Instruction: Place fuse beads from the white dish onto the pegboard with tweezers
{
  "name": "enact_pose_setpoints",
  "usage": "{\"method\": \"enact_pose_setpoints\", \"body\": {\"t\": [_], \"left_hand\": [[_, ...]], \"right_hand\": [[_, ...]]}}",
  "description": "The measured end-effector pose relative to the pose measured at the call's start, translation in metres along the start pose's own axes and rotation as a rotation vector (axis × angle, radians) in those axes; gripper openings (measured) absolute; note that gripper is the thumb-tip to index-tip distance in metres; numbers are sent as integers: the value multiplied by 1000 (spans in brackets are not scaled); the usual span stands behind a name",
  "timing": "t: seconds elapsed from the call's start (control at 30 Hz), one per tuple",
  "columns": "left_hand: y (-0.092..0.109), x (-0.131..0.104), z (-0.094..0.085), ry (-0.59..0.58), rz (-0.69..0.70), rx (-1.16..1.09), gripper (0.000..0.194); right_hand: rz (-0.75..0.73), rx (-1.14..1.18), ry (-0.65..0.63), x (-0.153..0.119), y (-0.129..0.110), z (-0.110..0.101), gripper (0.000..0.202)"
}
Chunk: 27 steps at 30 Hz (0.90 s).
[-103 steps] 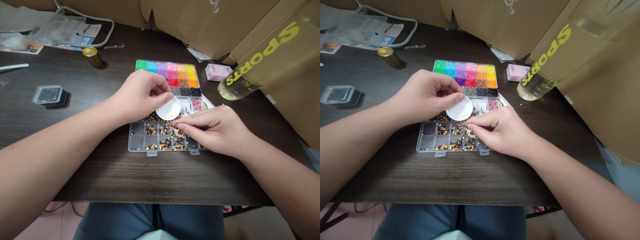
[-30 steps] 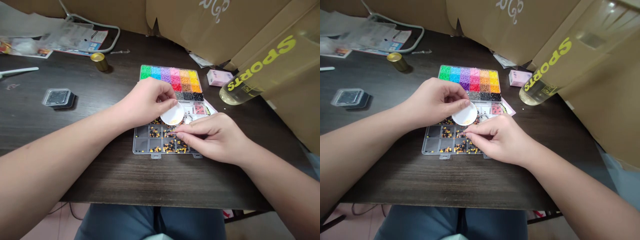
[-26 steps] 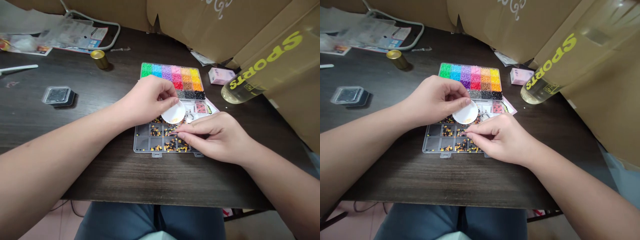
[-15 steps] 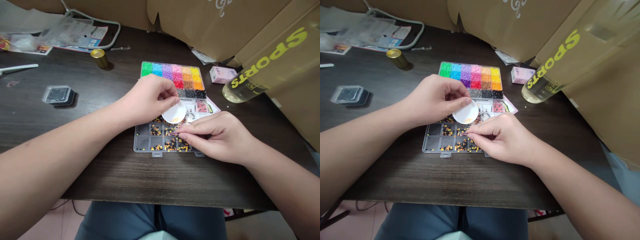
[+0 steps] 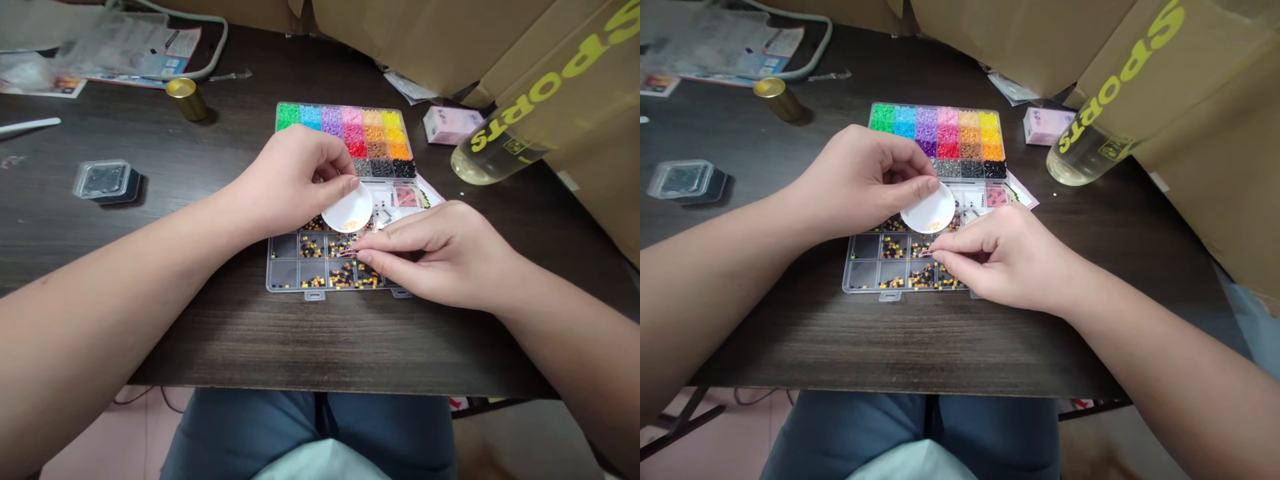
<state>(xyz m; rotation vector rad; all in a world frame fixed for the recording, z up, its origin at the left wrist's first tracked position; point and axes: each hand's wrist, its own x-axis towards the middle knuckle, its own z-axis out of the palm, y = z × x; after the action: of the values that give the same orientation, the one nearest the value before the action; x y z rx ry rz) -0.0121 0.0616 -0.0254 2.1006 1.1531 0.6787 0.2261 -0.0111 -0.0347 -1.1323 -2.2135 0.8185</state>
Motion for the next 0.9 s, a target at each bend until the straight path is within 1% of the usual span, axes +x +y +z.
{"method": "enact_pose_setpoints", "body": {"t": [0.07,0.13,0.23,0.37,0.4,0.47,0.53,0.63,0.7,0.73,0.8,0.9], "left_hand": [[0,0,0,4,7,5,12],[0,1,0,7,9,10,12],[-1,1,0,8,6,12,12],[-2,0,0,8,19,2,13],[-2,0,0,3,21,-1,13],[-2,0,-1,-2,19,-3,13],[-2,0,-1,0,15,1,13],[-1,1,-1,9,15,12,13],[0,1,0,9,9,18,13],[0,1,0,7,3,21,13],[0,1,0,6,-6,26,13],[0,1,0,4,-4,37,12]], "right_hand": [[-31,0,-82,0,0,0,36],[-59,-8,-82,0,0,-1,38],[-103,-42,34,0,-3,-1,31],[-72,-102,268,1,-8,0,24],[-55,-106,306,1,-9,1,22],[-51,-96,326,1,-10,1,20],[-85,-82,270,0,-10,2,19],[-127,-56,98,0,-8,2,20],[-91,-30,-6,0,-7,2,26],[-70,-14,-37,1,-6,2,29],[-47,15,-63,2,-6,3,33],[-44,18,-52,2,-5,4,34]]}}
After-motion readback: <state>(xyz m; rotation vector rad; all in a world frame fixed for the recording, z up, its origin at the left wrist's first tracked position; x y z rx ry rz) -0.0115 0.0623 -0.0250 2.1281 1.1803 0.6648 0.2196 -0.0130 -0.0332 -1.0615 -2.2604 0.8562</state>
